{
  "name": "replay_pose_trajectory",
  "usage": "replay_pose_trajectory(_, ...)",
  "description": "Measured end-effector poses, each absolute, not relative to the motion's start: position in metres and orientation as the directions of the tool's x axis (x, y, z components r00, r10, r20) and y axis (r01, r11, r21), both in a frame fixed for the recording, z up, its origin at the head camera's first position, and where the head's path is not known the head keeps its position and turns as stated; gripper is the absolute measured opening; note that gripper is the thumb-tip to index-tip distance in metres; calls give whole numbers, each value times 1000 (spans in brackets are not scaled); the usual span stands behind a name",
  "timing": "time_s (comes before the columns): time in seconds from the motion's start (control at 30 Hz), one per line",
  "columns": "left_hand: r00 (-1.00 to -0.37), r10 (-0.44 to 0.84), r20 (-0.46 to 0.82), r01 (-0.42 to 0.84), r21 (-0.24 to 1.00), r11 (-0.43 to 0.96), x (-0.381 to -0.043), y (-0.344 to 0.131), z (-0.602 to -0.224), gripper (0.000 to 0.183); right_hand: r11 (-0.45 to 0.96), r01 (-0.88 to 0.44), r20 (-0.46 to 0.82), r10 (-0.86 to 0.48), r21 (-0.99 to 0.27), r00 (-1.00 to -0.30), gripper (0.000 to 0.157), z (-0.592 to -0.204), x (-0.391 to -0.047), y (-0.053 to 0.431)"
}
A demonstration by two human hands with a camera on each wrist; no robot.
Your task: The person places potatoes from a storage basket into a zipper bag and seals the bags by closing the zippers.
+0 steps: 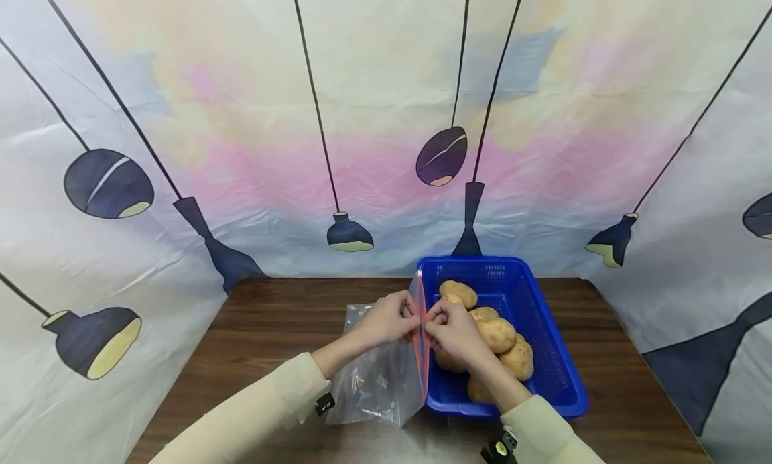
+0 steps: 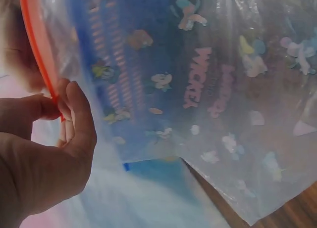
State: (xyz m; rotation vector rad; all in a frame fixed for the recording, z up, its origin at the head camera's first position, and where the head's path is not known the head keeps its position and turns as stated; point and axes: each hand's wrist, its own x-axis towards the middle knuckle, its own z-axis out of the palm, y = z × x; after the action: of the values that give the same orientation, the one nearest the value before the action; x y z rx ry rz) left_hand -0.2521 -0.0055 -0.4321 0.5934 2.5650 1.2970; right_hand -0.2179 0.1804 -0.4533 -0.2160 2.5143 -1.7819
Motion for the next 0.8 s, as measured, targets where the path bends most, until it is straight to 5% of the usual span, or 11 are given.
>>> replay_pose_trajectory(0.8,-918,396,-16,183,870,459,-265,-78,-411,6,396,-24,1,-59,-918,-998,5,-457,-223,202)
